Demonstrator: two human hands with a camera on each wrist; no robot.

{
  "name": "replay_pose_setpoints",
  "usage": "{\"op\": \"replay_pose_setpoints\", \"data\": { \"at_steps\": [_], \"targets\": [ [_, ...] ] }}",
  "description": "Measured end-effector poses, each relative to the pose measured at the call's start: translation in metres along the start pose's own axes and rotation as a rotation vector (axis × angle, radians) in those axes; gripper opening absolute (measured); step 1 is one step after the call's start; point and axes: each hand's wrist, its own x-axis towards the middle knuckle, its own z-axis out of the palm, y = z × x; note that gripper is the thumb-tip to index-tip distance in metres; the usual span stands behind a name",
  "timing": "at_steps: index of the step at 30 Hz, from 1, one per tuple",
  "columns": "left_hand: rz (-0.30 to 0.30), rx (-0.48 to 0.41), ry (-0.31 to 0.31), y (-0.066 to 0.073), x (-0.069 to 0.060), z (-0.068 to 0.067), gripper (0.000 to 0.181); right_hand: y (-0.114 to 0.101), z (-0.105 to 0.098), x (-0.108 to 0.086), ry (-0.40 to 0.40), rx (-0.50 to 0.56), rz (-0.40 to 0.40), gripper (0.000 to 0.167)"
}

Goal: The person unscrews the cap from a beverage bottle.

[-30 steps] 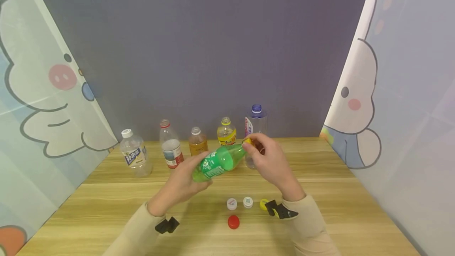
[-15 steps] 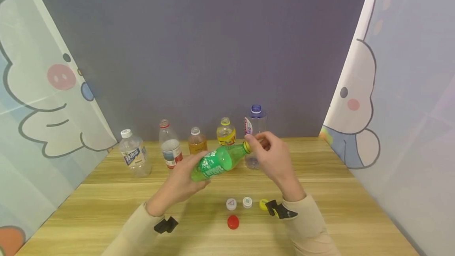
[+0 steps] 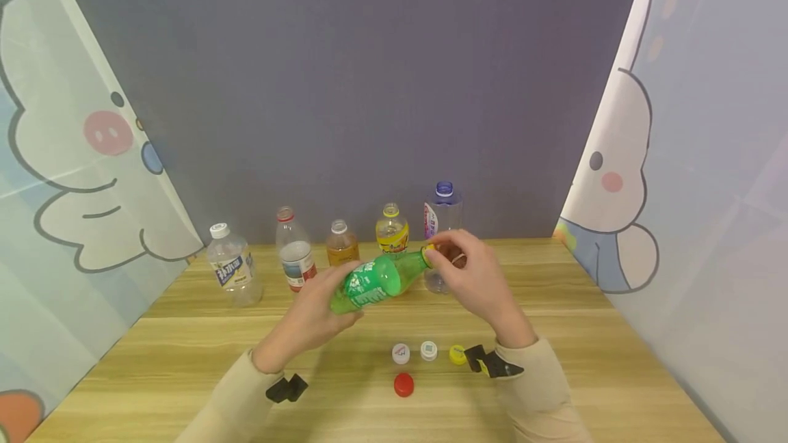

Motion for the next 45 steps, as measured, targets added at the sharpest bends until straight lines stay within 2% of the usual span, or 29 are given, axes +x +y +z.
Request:
{"op": "replay_pose_setpoints", "data": {
  "at_steps": [4,6,8,14,18,23,28,33,37,40,45],
  "targets": [
    [-0.012,-0.017,-0.01,-0.0002,-0.0002,-0.001,0.079,0.0011,-0.0007,0.0002,-0.022,0.02,-0.046,0.022],
    [-0.019,-0.023,-0.012,0.0,-0.0004,-0.0012,0.08,0.0007,-0.0007,0.0003,-0.028,0.036,-0.04,0.026],
    [-0.023,-0.026,-0.013,0.0002,-0.0005,-0.0015,0.079,0.0004,-0.0007,0.0003,-0.023,0.048,-0.009,0.03],
    [-0.035,-0.029,-0.027,0.0,-0.0002,-0.0021,0.081,0.0005,-0.001,0.001,0.037,0.052,0.149,0.036],
    [-0.034,-0.027,-0.023,0.0013,-0.0003,-0.0028,0.081,0.0002,-0.0016,0.0007,0.019,0.046,0.193,0.039],
    [-0.032,-0.015,-0.018,0.0017,-0.0008,-0.002,0.081,0.001,-0.0012,0.0005,0.0,0.037,0.153,0.032],
    [-0.042,-0.015,-0.019,0.0017,-0.0006,-0.002,0.081,0.0025,-0.0013,-0.0002,-0.023,0.059,0.056,0.023],
    [-0.04,-0.019,-0.012,0.0018,-0.0003,-0.0028,0.081,0.0052,-0.0027,-0.0003,-0.048,0.089,-0.022,0.023],
    [-0.046,-0.027,-0.013,0.0018,-0.0002,-0.0031,0.081,0.0063,-0.004,0.001,-0.064,0.079,-0.033,0.028],
    [-0.052,-0.03,-0.013,0.0016,0.0001,-0.0029,0.081,0.0052,-0.0041,0.0018,-0.059,0.068,0.009,0.035],
    [-0.046,-0.032,-0.011,0.0011,0.0,-0.0023,0.081,0.0018,-0.0027,0.0017,-0.006,0.104,0.157,0.04]
  ]
}}
